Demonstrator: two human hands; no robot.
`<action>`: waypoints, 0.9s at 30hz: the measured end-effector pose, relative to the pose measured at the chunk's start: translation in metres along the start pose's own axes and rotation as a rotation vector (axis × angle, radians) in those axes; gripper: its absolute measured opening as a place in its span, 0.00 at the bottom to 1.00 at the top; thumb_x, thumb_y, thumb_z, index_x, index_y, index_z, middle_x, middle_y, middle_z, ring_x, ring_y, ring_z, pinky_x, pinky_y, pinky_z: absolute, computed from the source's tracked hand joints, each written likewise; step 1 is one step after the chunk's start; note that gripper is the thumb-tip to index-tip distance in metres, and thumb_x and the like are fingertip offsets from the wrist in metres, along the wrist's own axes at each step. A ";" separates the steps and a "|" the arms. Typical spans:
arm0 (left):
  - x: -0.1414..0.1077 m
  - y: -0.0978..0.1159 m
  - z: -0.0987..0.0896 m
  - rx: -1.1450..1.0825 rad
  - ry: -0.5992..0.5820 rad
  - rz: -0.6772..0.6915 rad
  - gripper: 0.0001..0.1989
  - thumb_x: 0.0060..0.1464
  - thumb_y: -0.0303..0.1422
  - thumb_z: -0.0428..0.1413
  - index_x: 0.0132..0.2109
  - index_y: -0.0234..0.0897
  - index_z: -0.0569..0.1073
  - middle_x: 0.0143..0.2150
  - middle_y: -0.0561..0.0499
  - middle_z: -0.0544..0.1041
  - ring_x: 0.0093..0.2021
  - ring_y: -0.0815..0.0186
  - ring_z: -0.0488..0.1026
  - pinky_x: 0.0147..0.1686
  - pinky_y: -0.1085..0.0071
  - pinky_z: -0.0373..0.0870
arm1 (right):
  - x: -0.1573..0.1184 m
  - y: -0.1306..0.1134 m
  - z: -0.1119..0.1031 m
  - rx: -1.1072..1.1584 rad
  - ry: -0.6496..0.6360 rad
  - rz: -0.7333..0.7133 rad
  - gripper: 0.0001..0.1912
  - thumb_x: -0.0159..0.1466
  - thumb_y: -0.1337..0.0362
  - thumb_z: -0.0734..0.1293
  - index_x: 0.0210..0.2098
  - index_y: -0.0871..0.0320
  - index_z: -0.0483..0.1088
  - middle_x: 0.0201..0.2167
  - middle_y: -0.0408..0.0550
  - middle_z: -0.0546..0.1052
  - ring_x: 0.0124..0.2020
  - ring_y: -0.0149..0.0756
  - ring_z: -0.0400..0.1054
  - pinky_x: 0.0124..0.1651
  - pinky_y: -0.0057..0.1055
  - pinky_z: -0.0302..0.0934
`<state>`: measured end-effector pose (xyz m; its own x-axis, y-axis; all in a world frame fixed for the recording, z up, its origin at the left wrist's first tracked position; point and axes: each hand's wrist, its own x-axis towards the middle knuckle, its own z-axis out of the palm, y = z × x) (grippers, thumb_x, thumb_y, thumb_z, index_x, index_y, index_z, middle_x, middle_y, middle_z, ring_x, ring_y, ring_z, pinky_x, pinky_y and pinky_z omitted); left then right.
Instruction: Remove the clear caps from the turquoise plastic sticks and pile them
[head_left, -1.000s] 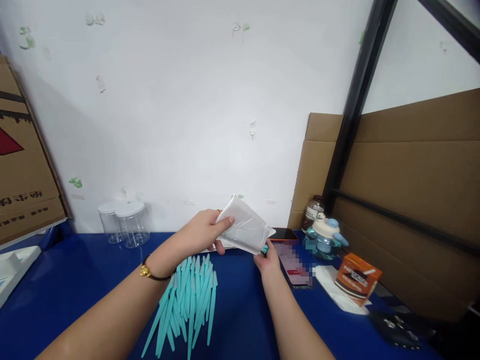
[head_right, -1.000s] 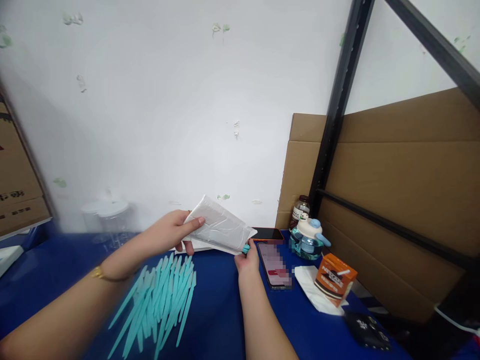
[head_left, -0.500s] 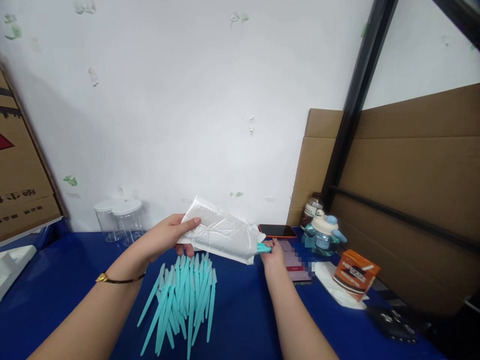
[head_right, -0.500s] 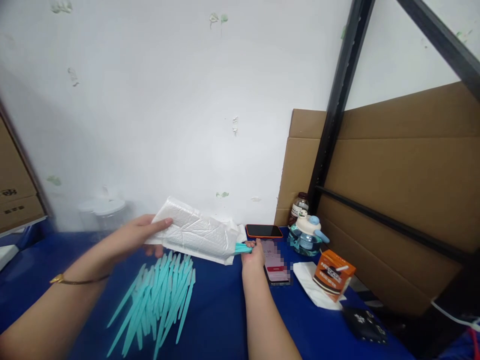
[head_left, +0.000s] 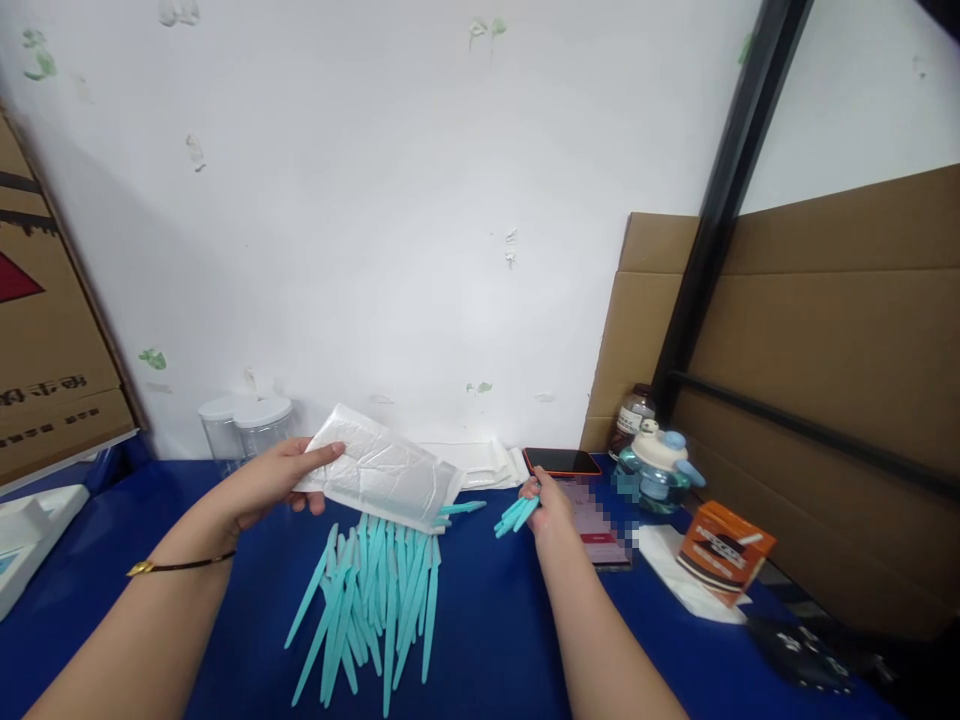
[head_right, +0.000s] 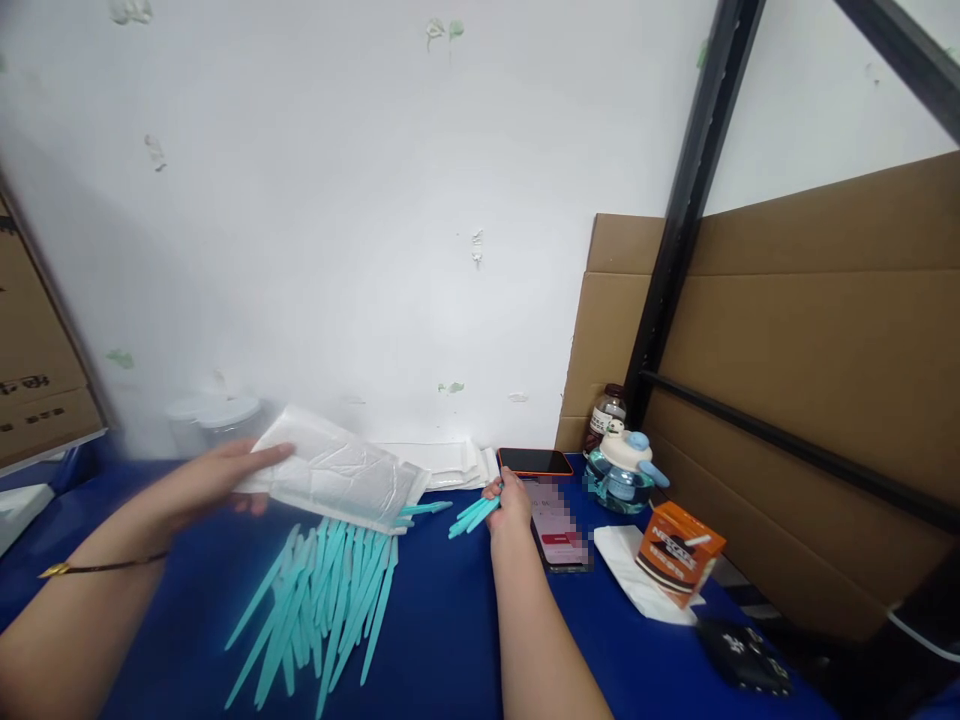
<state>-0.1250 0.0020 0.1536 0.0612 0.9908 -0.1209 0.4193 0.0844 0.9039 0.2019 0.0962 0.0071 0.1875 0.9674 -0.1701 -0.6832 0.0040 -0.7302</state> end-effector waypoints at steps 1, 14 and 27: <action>-0.002 0.005 -0.001 0.008 0.013 0.019 0.19 0.48 0.48 0.54 0.33 0.34 0.70 0.15 0.53 0.70 0.14 0.72 0.63 0.13 0.79 0.57 | -0.006 0.000 0.004 -0.038 -0.041 0.045 0.13 0.56 0.65 0.66 0.25 0.57 0.54 0.13 0.29 0.56 0.09 0.16 0.46 0.11 0.15 0.43; -0.017 0.006 -0.001 -0.115 -0.039 0.009 0.18 0.48 0.46 0.55 0.34 0.34 0.68 0.18 0.54 0.71 0.16 0.72 0.67 0.14 0.80 0.59 | -0.061 0.044 0.045 -1.499 -0.665 -0.315 0.15 0.52 0.67 0.66 0.41 0.55 0.69 0.26 0.44 0.73 0.27 0.34 0.68 0.29 0.27 0.57; -0.063 -0.019 -0.083 -0.013 0.183 -0.055 0.15 0.51 0.46 0.52 0.32 0.37 0.66 0.13 0.59 0.67 0.15 0.75 0.61 0.16 0.81 0.53 | -0.057 0.030 0.043 -2.021 -0.812 -0.554 0.09 0.58 0.68 0.61 0.36 0.53 0.71 0.30 0.48 0.74 0.34 0.39 0.68 0.32 0.27 0.51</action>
<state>-0.2124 -0.0529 0.1777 -0.1284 0.9872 -0.0949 0.4053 0.1395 0.9035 0.1405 0.0517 0.0238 -0.5538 0.8304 0.0620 0.8104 0.5546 -0.1888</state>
